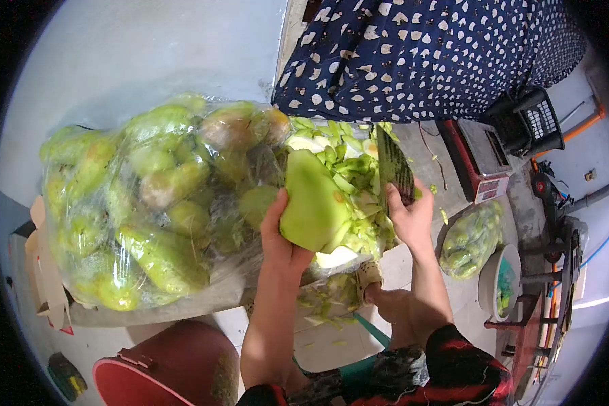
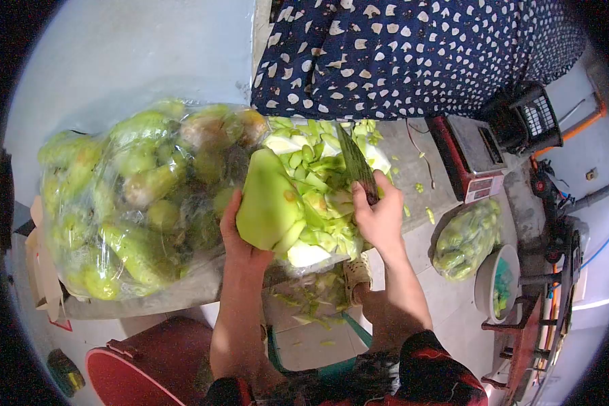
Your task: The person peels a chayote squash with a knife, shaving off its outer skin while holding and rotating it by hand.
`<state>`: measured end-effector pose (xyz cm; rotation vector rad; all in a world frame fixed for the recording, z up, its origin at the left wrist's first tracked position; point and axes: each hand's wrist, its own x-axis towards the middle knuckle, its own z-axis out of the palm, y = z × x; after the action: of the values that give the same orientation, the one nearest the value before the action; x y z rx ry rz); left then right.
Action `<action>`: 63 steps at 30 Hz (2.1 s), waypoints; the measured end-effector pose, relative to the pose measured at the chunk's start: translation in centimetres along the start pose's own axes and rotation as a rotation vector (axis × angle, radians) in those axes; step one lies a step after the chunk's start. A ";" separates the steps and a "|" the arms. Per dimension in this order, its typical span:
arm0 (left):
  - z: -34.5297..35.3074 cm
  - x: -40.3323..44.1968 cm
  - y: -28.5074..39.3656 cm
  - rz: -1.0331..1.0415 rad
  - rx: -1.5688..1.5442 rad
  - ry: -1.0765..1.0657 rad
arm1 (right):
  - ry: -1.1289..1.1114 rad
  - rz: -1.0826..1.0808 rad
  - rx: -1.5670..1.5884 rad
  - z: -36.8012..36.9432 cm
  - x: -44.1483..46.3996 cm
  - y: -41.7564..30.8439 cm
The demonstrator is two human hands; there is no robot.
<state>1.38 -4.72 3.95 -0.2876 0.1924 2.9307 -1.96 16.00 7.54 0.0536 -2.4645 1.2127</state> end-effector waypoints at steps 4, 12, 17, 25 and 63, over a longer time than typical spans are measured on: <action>0.6 0.2 0.2 0.044 0.029 0.119 | 0.030 -0.384 -0.123 -0.6 -1.4 -0.9; 0.4 -0.3 0.7 0.036 0.123 -0.007 | -0.224 -0.916 -0.015 0.5 -2.8 -3.5; 0.8 -0.9 1.1 0.014 0.133 0.037 | -0.209 -0.971 -0.035 0.7 -3.2 -4.2; 0.2 -0.3 1.3 0.131 0.185 0.026 | -0.204 -0.702 -0.132 1.6 -2.5 -1.7; 0.8 -1.1 2.4 0.046 0.172 -0.151 | -0.225 -0.706 -0.151 1.1 -2.6 -1.4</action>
<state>1.80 -7.10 5.24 -0.0364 0.4301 2.9396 0.35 13.93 7.00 0.9714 -2.3701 0.7346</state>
